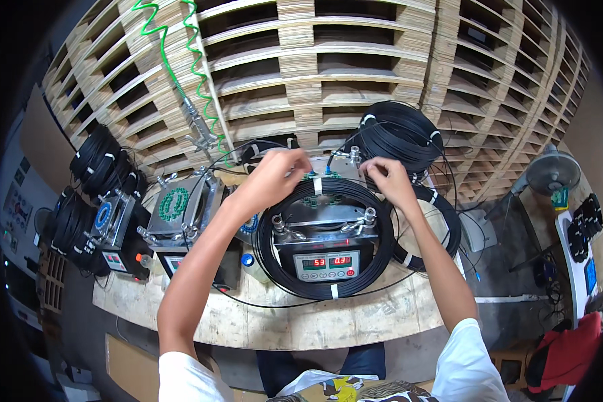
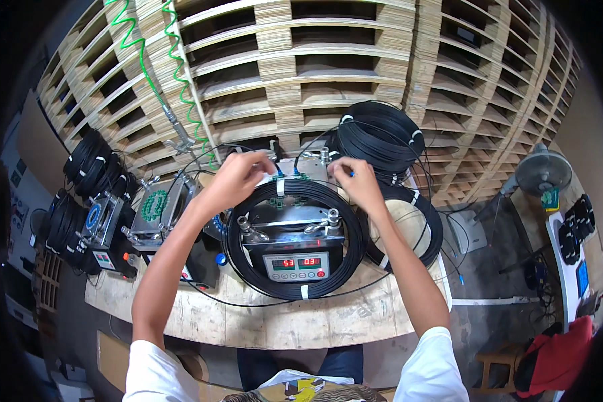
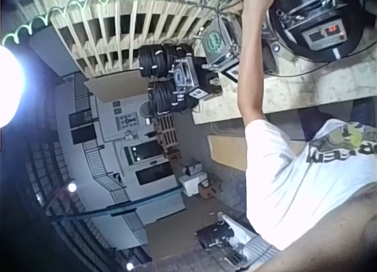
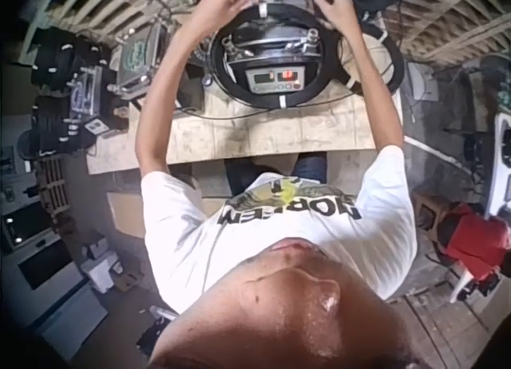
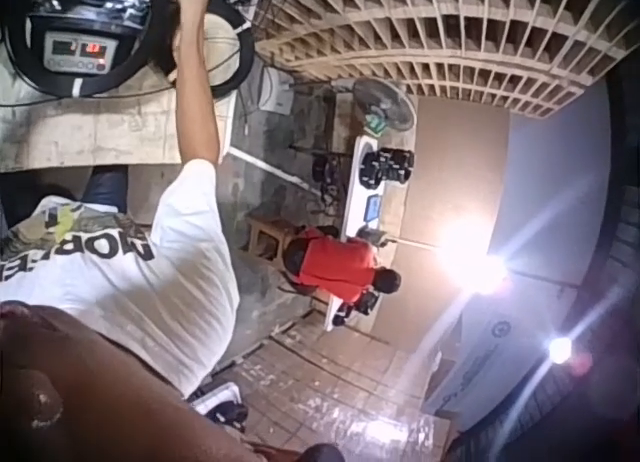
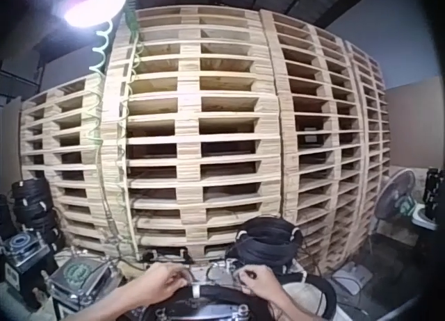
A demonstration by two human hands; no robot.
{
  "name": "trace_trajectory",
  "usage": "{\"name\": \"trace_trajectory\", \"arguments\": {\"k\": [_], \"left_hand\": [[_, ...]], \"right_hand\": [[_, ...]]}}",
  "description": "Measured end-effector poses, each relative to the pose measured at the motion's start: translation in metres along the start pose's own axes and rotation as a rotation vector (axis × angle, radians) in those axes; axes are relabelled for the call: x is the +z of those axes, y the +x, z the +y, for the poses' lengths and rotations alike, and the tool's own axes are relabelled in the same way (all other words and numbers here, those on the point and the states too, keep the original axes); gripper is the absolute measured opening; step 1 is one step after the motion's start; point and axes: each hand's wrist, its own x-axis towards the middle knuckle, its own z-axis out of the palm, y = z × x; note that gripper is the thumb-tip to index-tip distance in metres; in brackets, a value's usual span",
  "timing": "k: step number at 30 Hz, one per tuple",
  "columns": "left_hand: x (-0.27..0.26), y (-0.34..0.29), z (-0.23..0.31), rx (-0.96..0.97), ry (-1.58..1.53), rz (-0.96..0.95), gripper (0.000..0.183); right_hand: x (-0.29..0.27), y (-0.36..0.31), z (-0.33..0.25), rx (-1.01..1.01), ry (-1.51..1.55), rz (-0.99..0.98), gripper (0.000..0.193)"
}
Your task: Polishing the ends of fiber optic cables using a polishing machine.
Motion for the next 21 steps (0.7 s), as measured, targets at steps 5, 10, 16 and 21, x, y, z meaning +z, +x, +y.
{"name": "trace_trajectory", "arguments": {"k": [5, 10, 16, 21], "left_hand": [[0.015, -0.014, -0.079, 0.185, 0.214, 0.096, 0.030], [0.018, 0.019, -0.099, 0.216, 0.377, 0.038, 0.035], [0.033, 0.056, -0.093, 0.063, 0.354, -0.194, 0.041], [0.039, 0.070, -0.103, 0.182, 0.140, -0.104, 0.040]], "right_hand": [[-0.015, 0.047, 0.047, 0.073, -0.105, 0.052, 0.024], [0.010, 0.100, 0.031, 0.345, -0.254, -0.307, 0.055], [0.027, 0.141, -0.001, 0.484, -0.510, -0.647, 0.086], [0.015, 0.157, 0.037, 0.692, -0.296, -0.578, 0.051]]}}
